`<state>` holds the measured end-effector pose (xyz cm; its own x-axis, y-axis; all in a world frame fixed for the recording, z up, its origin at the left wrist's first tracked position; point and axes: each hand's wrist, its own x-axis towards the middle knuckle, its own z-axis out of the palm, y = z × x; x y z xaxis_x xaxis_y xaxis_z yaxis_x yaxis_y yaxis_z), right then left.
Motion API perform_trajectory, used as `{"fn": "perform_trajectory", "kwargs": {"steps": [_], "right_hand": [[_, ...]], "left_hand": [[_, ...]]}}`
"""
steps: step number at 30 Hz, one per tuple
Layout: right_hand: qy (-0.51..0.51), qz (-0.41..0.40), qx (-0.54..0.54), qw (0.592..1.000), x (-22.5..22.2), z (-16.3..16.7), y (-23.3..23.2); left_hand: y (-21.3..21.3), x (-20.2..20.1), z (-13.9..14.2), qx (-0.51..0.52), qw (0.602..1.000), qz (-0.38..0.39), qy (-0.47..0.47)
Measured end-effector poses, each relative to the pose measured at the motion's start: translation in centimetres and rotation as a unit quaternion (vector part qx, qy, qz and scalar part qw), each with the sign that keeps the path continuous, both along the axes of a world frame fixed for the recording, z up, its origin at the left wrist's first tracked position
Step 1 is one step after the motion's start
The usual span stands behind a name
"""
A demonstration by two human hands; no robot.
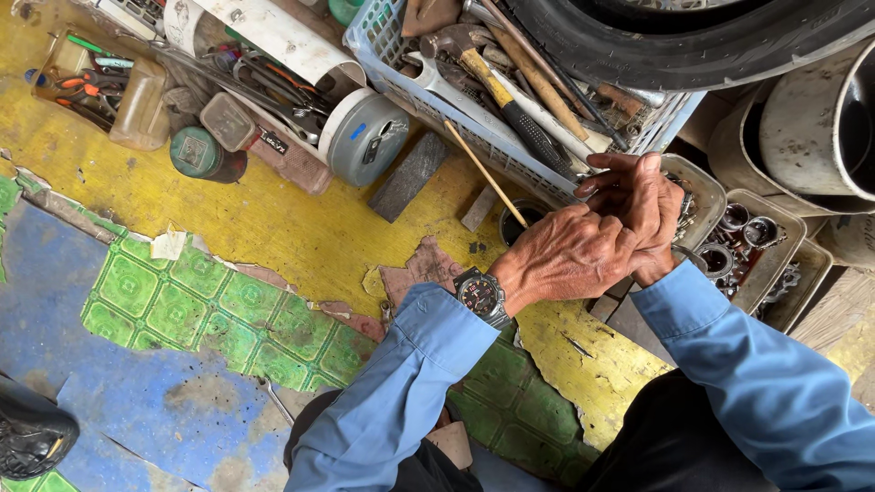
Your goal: The person prepares a wooden stick by dipping it into a small container of dark liquid, then uses the stick to apply the liquid to the bicycle chain and derailleur. The person wipes the chain and derailleur with a cloth while seated on the floor.
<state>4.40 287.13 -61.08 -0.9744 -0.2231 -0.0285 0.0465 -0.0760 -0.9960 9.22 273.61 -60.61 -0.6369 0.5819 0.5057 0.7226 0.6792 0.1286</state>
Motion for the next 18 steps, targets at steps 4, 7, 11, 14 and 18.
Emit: {"fn": "perform_trajectory", "kwargs": {"steps": [4,7,11,14,18], "right_hand": [[0.007,-0.001,-0.013,1.000,0.1,0.0,0.4],[0.009,-0.003,-0.019,1.000,0.0,-0.4,0.9],[0.024,-0.005,-0.020,0.999,-0.2,-1.2,1.4],[0.048,-0.018,0.005,0.999,-0.3,-1.8,1.7],[0.041,-0.030,0.036,0.998,-0.1,-2.1,1.8]], "left_hand": [[0.4,0.0,0.1,-0.042,0.999,-0.014,-0.010],[0.6,0.2,0.5,-0.036,0.999,-0.005,0.006],[0.5,0.3,1.1,-0.018,0.999,-0.010,-0.024],[0.6,0.3,1.1,0.056,0.998,-0.011,-0.036],[1.2,0.6,0.3,0.191,0.972,0.011,-0.140]]}}
